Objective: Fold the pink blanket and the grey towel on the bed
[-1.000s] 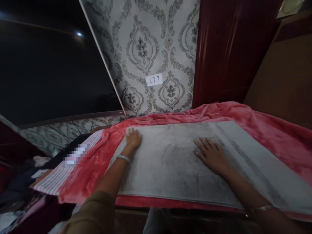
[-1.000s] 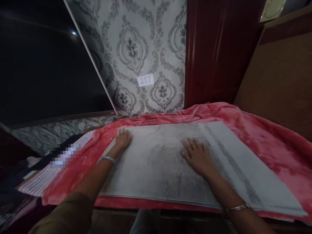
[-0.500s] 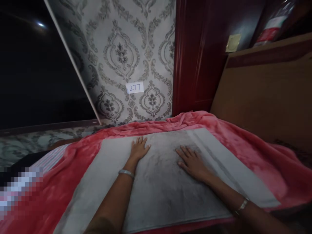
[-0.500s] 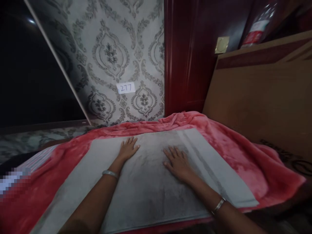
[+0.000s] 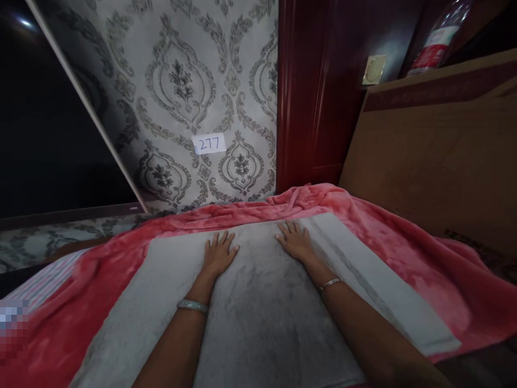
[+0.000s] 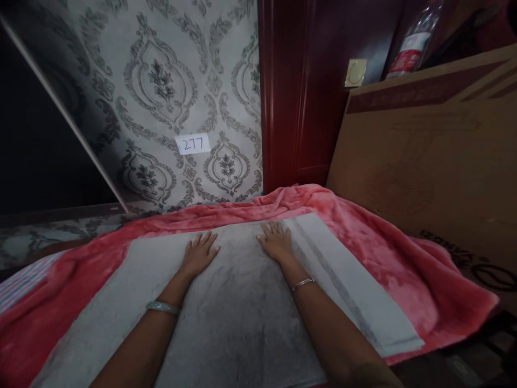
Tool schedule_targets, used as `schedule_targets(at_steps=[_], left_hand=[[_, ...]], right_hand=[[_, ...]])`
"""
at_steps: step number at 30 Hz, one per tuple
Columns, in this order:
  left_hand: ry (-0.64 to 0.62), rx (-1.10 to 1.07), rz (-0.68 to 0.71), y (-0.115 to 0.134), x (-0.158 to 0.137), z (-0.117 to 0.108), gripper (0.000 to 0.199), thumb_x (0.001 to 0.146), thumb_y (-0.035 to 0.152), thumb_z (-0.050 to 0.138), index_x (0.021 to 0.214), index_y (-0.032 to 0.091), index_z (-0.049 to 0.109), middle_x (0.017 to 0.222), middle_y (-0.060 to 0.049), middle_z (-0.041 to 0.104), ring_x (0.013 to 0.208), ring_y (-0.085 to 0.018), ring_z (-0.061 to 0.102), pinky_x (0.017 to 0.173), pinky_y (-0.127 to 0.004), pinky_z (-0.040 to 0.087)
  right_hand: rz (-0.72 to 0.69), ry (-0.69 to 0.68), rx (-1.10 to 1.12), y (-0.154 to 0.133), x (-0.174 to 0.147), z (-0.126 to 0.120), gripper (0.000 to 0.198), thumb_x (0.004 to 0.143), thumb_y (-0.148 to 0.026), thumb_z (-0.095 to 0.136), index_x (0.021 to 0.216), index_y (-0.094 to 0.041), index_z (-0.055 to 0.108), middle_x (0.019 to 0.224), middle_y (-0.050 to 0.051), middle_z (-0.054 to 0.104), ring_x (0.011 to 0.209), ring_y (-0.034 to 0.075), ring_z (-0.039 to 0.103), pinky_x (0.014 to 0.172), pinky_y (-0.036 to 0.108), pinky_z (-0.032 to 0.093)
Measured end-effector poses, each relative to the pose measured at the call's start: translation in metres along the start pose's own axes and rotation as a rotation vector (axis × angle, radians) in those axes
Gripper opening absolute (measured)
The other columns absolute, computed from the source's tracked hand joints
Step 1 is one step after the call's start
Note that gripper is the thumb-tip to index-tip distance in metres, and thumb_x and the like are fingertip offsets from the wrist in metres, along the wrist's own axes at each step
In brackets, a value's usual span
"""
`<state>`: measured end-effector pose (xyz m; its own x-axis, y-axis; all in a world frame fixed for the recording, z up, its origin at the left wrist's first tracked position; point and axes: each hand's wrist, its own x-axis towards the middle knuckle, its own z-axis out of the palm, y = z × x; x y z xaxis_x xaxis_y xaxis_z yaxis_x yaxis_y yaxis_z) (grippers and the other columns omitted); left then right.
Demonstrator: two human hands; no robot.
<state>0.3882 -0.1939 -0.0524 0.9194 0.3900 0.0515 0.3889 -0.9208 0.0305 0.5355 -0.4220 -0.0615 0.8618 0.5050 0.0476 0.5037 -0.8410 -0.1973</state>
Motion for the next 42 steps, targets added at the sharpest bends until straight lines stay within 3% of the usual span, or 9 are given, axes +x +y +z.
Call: schedule_targets(at_steps=[5,8,13,16,19,27,32,36,42], left_hand=[[-0.055,-0.02,-0.039,0.005,0.0,-0.008,0.063,0.1,0.053,0.029,0.158,0.029,0.032,0.168,-0.004,0.022,0.155,-0.034,0.016,0.122,-0.059,0.017],[-0.092,-0.061,-0.066,0.031,0.003,-0.017,0.068,0.099,0.057,0.032,0.158,0.025,0.033,0.168,-0.01,0.021,0.153,-0.04,0.018,0.12,-0.064,0.02],[-0.066,-0.129,0.353,0.091,0.016,-0.008,0.065,0.099,0.059,0.032,0.157,0.03,0.033,0.167,-0.007,0.025,0.155,-0.033,0.016,0.121,-0.065,0.013],[-0.072,-0.128,0.373,0.09,0.025,0.004,0.065,0.1,0.059,0.029,0.158,0.029,0.031,0.167,-0.007,0.025,0.155,-0.03,0.017,0.122,-0.064,0.012],[-0.037,-0.06,0.225,0.047,0.028,0.006,0.064,0.101,0.056,0.029,0.158,0.026,0.032,0.167,-0.008,0.026,0.155,-0.029,0.017,0.123,-0.06,0.013],[-0.017,0.103,-0.22,-0.131,0.0,-0.017,0.06,0.103,0.046,0.02,0.159,0.027,0.029,0.167,-0.006,0.026,0.156,-0.027,0.017,0.123,-0.056,0.017],[-0.032,0.146,-0.405,-0.18,-0.007,-0.031,0.061,0.102,0.043,0.017,0.161,0.027,0.025,0.167,-0.007,0.023,0.155,-0.031,0.018,0.118,-0.064,0.023],[-0.025,0.287,-0.445,-0.149,0.006,-0.049,0.059,0.099,0.032,0.03,0.155,0.017,0.039,0.167,-0.013,0.023,0.154,-0.037,0.016,0.118,-0.07,0.014],[0.032,0.082,0.04,0.007,0.03,-0.049,0.062,0.099,0.04,0.037,0.158,0.022,0.032,0.167,-0.011,0.025,0.154,-0.03,0.022,0.121,-0.058,0.024]], right_hand=[[0.003,-0.024,0.007,0.003,0.001,0.001,0.063,0.103,-0.056,0.023,0.16,-0.03,0.029,0.168,0.007,0.018,0.154,0.031,0.015,0.119,0.059,0.015],[0.001,-0.024,0.003,0.004,0.002,0.003,0.064,0.103,-0.056,0.022,0.16,-0.029,0.028,0.168,0.007,0.019,0.154,0.032,0.015,0.119,0.059,0.016],[-0.027,0.004,-0.024,0.009,0.005,0.01,0.063,0.102,-0.054,0.02,0.16,-0.029,0.029,0.168,0.008,0.021,0.153,0.033,0.019,0.118,0.061,0.018],[-0.041,0.026,-0.035,0.01,0.005,0.013,0.062,0.102,-0.051,0.02,0.159,-0.029,0.031,0.167,0.008,0.023,0.152,0.033,0.022,0.117,0.063,0.02],[-0.036,0.036,-0.031,0.01,0.004,0.013,0.061,0.102,-0.049,0.019,0.158,-0.029,0.033,0.166,0.008,0.025,0.152,0.033,0.022,0.118,0.062,0.02],[-0.038,0.014,-0.015,0.01,0.006,0.015,0.062,0.103,-0.052,0.019,0.159,-0.03,0.032,0.168,0.006,0.022,0.153,0.032,0.02,0.118,0.062,0.02],[-0.039,0.036,-0.005,0.008,0.007,0.014,0.061,0.103,-0.053,0.02,0.158,-0.031,0.034,0.167,0.008,0.025,0.152,0.033,0.021,0.118,0.062,0.019],[-0.026,0.004,0.034,0.004,0.004,0.006,0.06,0.103,-0.052,0.023,0.158,-0.029,0.033,0.167,0.008,0.021,0.154,0.032,0.017,0.119,0.06,0.016],[-0.03,-0.012,0.14,0.002,0.001,-0.008,0.059,0.103,-0.048,0.028,0.158,-0.028,0.035,0.168,0.008,0.021,0.154,0.032,0.015,0.12,0.06,0.012]])
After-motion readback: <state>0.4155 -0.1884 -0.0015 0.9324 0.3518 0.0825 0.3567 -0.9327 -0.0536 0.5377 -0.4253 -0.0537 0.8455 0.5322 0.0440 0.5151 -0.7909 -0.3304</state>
